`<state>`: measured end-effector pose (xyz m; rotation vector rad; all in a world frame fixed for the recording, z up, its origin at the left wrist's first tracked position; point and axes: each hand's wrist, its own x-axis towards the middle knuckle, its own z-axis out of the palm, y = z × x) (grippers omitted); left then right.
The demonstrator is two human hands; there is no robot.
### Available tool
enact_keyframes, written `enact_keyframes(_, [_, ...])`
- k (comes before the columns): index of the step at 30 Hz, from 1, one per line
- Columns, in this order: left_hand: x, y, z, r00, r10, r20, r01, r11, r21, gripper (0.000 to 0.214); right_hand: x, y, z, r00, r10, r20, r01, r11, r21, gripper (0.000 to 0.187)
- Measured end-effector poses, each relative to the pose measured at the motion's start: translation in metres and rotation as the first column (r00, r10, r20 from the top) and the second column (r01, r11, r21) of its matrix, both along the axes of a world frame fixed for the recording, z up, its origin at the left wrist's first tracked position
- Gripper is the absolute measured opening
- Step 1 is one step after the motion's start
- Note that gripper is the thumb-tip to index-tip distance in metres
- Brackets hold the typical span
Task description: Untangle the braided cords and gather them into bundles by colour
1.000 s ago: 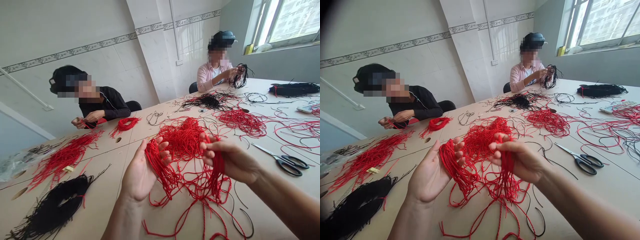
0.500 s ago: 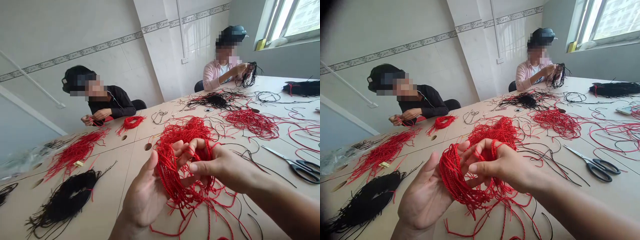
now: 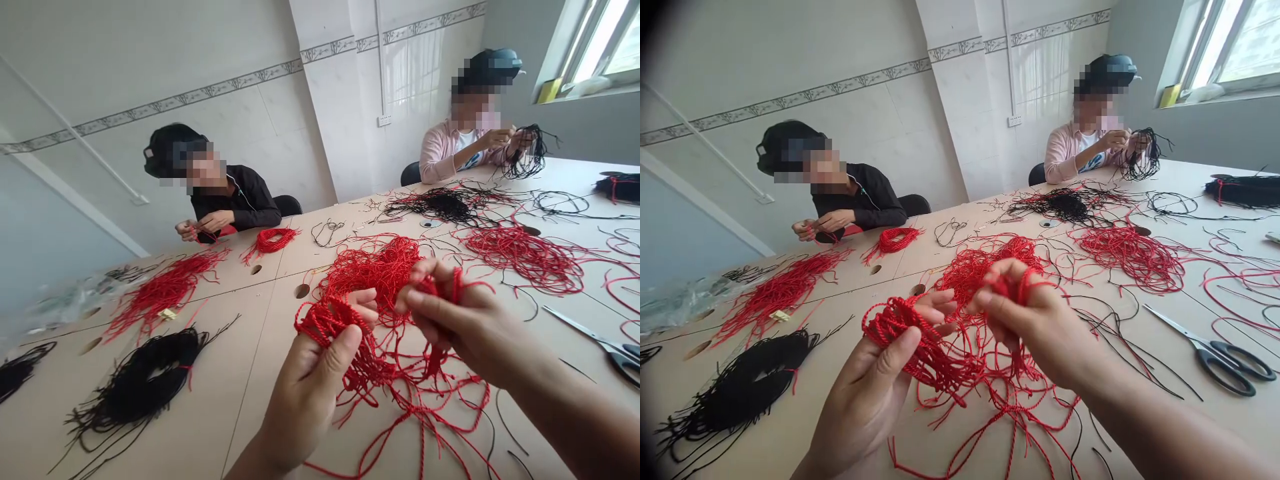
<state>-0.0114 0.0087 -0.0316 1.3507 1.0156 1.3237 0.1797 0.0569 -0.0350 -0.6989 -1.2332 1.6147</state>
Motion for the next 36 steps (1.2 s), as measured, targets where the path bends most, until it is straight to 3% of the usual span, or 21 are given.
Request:
enact_keyframes(3, [0.001, -0.003, 0.005, 0.992, -0.030, -0.123, 0.030, 1.000, 0.002, 0.019, 0.003, 0.002, 0.000, 0.994, -0.100, -0.044, 0.099, 0.995, -0.032, 0.027])
enact_keyframes(7, [0.006, -0.007, 0.007, 0.902, -0.135, -0.409, 0.143, 0.990, -0.011, 0.021, -0.003, -0.008, 0.004, 0.994, 0.105, -0.017, -0.105, 0.994, -0.011, 0.040])
enact_keyframes(10, [0.010, -0.008, 0.005, 0.872, -0.132, -0.471, 0.142, 0.990, -0.014, 0.027, -0.008, -0.017, 0.009, 0.989, 0.146, -0.030, -0.145, 0.989, 0.026, 0.039])
enact_keyframes(15, [0.006, -0.008, 0.005, 0.897, -0.254, -0.363, 0.201, 0.964, -0.176, 0.021, -0.007, -0.018, 0.008, 0.986, 0.125, -0.110, -0.122, 0.992, 0.038, 0.026])
enact_keyframes(20, [0.001, -0.006, 0.009, 0.907, -0.394, -0.152, 0.327, 0.883, -0.338, 0.028, -0.001, -0.011, 0.001, 0.992, 0.079, -0.103, -0.076, 0.997, 0.032, 0.027])
enact_keyframes(24, [-0.001, -0.005, 0.009, 0.902, -0.431, 0.027, 0.412, 0.841, -0.350, 0.019, 0.000, -0.010, 0.001, 0.992, 0.068, -0.105, -0.067, 0.998, 0.006, 0.026])
enact_keyframes(31, [-0.004, -0.005, 0.009, 0.849, -0.517, 0.109, 0.519, 0.776, -0.358, 0.024, -0.002, -0.012, 0.001, 0.985, 0.065, -0.161, -0.063, 0.998, 0.018, 0.028])
enact_keyframes(36, [0.000, 0.000, 0.002, 0.892, -0.396, 0.216, 0.446, 0.846, -0.292, 0.028, -0.004, -0.017, 0.006, 0.973, 0.136, -0.189, -0.136, 0.991, 0.010, 0.027])
